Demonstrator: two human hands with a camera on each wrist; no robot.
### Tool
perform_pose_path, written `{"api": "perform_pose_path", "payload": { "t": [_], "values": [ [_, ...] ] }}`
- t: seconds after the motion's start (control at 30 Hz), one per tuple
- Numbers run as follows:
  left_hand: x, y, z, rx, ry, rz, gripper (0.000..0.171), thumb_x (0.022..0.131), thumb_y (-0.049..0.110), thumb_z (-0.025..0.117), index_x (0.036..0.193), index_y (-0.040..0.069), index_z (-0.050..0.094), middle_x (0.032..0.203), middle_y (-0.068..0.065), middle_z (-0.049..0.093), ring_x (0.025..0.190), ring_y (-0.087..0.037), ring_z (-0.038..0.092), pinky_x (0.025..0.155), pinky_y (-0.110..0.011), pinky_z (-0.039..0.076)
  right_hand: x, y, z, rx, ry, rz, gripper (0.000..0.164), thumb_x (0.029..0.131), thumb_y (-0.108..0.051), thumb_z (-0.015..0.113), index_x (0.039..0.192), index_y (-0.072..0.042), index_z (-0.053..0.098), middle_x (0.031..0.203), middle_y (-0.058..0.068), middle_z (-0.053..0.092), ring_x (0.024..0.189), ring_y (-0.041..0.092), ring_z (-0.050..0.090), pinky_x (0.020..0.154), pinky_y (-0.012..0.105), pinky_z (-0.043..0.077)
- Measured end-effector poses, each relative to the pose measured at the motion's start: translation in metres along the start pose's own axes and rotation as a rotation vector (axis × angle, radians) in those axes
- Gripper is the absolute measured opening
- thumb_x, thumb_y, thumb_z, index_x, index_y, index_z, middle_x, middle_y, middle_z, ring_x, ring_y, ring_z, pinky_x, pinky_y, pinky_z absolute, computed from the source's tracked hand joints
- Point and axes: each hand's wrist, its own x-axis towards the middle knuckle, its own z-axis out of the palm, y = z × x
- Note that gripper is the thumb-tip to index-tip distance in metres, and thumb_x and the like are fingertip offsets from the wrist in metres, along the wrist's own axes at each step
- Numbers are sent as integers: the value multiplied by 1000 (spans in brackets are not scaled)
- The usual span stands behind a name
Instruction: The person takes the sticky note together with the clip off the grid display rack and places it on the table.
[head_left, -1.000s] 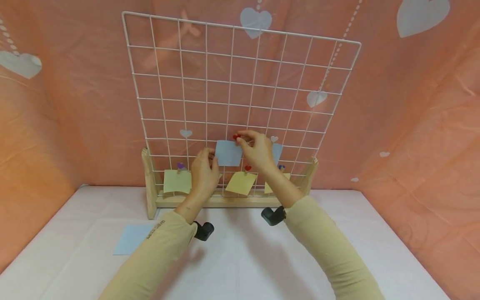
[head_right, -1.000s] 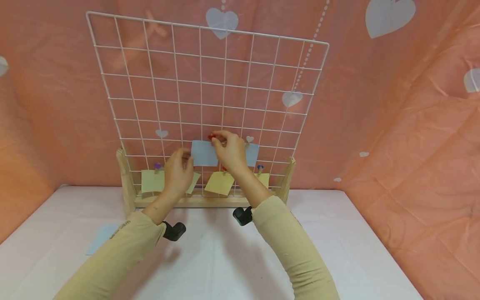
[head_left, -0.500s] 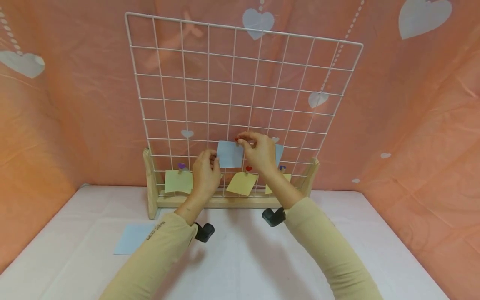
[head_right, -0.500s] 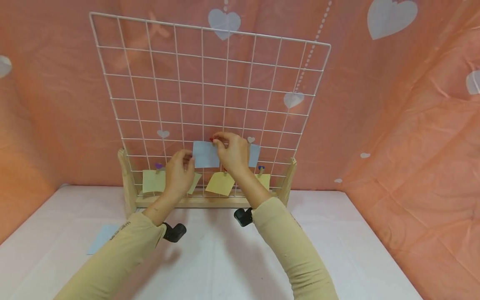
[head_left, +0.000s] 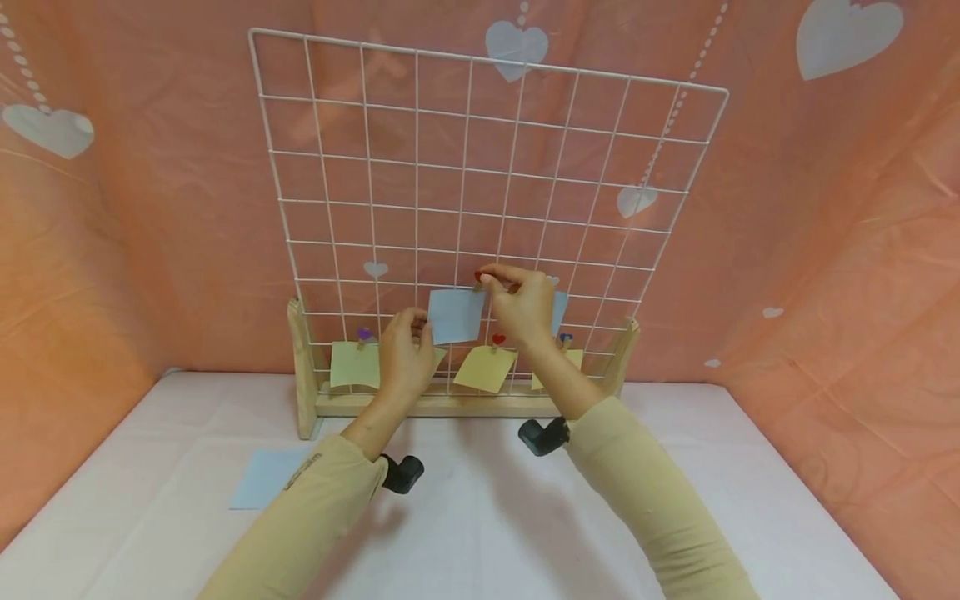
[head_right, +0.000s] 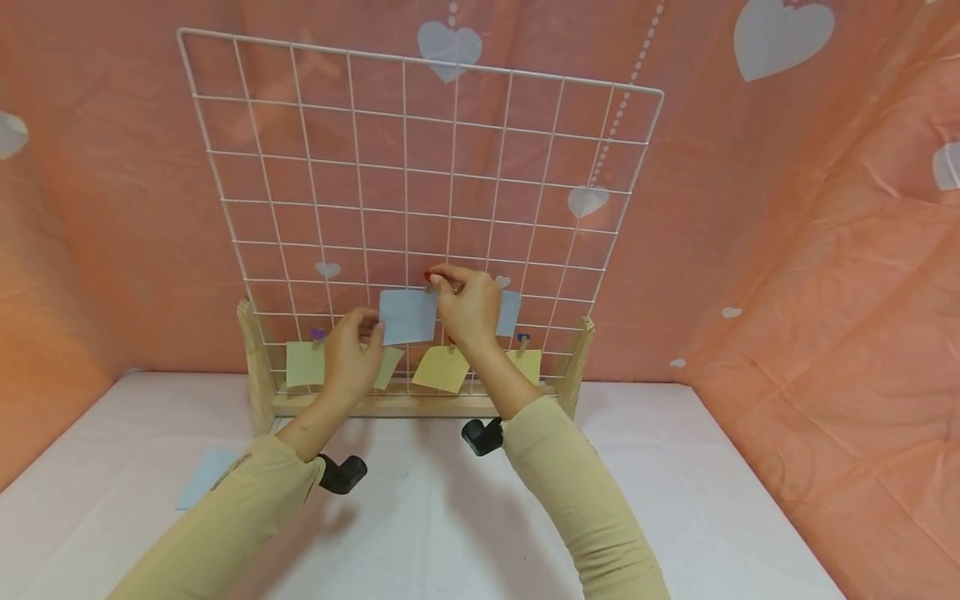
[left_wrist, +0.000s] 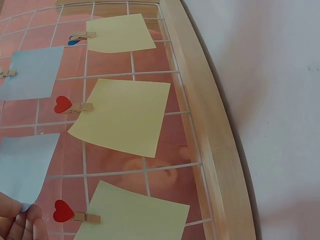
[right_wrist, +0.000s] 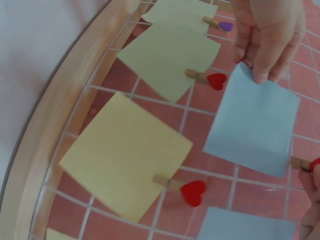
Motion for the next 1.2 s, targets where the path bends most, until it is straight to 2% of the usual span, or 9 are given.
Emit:
{"api": "perform_pose_path", "payload": {
  "t": [0.13, 0.33, 0.37, 0.53, 0.6, 0.77, 0.93, 1.13, 1.2],
  "values": [
    [-3, 1, -3, -10, -1, -3, 13, 91, -5, 54, 100, -11, 60, 94, -25, 61, 87, -36, 60, 81, -42, 53, 1, -3, -2, 39, 39, -1, 15, 87, -16, 71, 96, -5, 77, 95, 12, 74, 40, 4, 27, 40, 19, 22],
    [-8, 3, -8, -21, -11, -6, 14, 92, -5, 54, 102, -12, 60, 95, -25, 62, 87, -36, 61, 80, -43, 54, -4, 2, -7, 77, 13, 25, 16, 88, -14, 68, 99, -4, 75, 98, 14, 73, 44, 1, 41, 42, 18, 28],
    [-9, 3, -9, -23, -13, -11, 14, 92, -4, 54, 102, -12, 60, 95, -25, 62, 87, -36, 61, 81, -43, 53, -6, 4, -7, 89, 10, 34, 17, 89, -13, 68, 100, -4, 75, 98, 14, 73, 45, 1, 42, 47, 16, 30],
    [-16, 0, -15, -33, -23, -57, 14, 92, -3, 54, 101, -11, 60, 95, -25, 62, 89, -36, 60, 83, -44, 52, -14, 10, -12, 122, -32, 90, 18, 89, -16, 68, 102, -5, 74, 99, 14, 72, 39, 6, 33, 44, 18, 26],
    [-18, -1, -17, -26, -26, -63, 14, 92, -3, 54, 101, -11, 60, 95, -25, 62, 89, -36, 60, 83, -44, 52, -18, 13, -13, 129, -45, 107, 19, 89, -17, 68, 102, -5, 74, 100, 14, 72, 40, 4, 35, 40, 19, 25],
    [-25, -6, -22, -8, -32, -61, 13, 91, -4, 54, 100, -12, 60, 95, -25, 62, 87, -35, 60, 82, -44, 52, -29, 23, -18, 150, -55, 119, 18, 90, -16, 67, 101, -4, 74, 98, 15, 72, 40, 3, 35, 40, 18, 26],
    [-30, -12, -27, 7, -54, -97, 14, 92, -3, 53, 102, -12, 59, 97, -25, 61, 90, -35, 61, 84, -44, 52, -36, 34, -22, 146, -40, 134, 17, 88, -15, 68, 98, -3, 75, 96, 16, 72, 43, 2, 35, 41, 17, 28],
    [-35, -20, -31, 32, -48, -94, 13, 92, -4, 53, 101, -11, 60, 96, -24, 62, 89, -34, 61, 82, -43, 53, -42, 42, -27, 138, -56, 176, 18, 88, -14, 68, 99, -1, 74, 95, 17, 72, 38, 2, 35, 41, 17, 29],
    [-36, -21, -32, 35, -46, -90, 14, 91, -4, 53, 101, -11, 60, 96, -24, 62, 89, -34, 61, 81, -43, 53, -44, 44, -29, 134, -54, 178, 17, 88, -14, 69, 98, -2, 74, 94, 17, 72, 42, 6, 45, 42, 16, 34]
  ]
}}
